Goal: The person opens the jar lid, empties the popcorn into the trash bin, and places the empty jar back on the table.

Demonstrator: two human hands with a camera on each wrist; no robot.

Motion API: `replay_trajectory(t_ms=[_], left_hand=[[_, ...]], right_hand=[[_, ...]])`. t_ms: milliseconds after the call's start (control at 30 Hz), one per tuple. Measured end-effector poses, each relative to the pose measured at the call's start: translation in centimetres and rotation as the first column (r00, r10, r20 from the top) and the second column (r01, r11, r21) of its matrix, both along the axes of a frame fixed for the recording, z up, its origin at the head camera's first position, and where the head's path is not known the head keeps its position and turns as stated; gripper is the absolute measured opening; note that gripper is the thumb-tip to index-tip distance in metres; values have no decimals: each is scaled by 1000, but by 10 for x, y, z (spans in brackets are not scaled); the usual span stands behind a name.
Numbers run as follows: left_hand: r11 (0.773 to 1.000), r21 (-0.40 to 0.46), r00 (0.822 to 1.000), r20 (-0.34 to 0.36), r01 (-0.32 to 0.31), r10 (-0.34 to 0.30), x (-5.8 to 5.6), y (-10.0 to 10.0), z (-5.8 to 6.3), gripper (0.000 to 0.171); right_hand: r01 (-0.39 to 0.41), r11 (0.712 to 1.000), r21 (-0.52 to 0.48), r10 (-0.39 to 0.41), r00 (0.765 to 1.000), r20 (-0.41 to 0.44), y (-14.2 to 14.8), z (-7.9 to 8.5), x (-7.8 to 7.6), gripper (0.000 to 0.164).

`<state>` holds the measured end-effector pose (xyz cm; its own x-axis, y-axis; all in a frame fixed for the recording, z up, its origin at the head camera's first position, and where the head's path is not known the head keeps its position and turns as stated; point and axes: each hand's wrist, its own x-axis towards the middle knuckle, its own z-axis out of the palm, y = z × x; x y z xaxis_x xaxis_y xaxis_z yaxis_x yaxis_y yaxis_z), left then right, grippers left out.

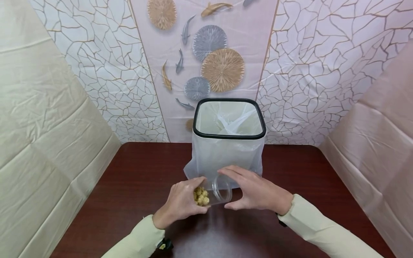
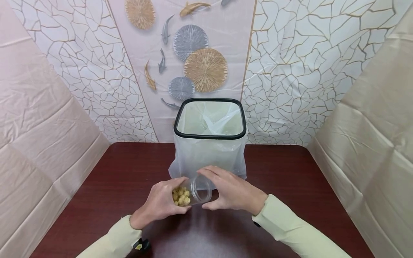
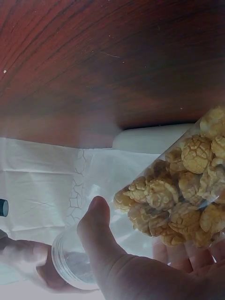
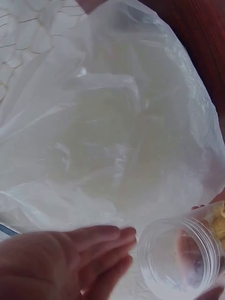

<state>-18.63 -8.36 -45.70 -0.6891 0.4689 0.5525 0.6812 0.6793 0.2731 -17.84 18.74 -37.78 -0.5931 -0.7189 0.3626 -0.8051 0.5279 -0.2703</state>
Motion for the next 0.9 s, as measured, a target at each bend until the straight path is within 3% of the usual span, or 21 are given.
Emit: replay_trajectory(t_ms=[167, 333, 533, 767, 900], left_hand=[[1000, 8, 1000, -3, 3, -3, 0, 1, 1, 79], [1000, 16, 1000, 24, 9, -9, 0, 2, 3, 78], [1000, 5, 999, 51, 10, -10, 0, 4, 5, 76], [999, 38, 994, 107, 14, -18, 1, 3, 8, 78], [999, 54, 993, 119, 1, -8, 1, 1, 9, 79]], right_hand=[[165, 986, -23, -160, 977, 142, -2, 1, 3, 80], [212, 977, -26, -204, 962, 184, -5, -3, 3, 66], [174, 983, -50, -163, 970, 182, -5, -2, 2, 63], [55, 997, -48, -51, 996, 66, -2, 9, 0, 68], [35, 999, -21, -35, 999, 31, 1, 18, 1, 72]])
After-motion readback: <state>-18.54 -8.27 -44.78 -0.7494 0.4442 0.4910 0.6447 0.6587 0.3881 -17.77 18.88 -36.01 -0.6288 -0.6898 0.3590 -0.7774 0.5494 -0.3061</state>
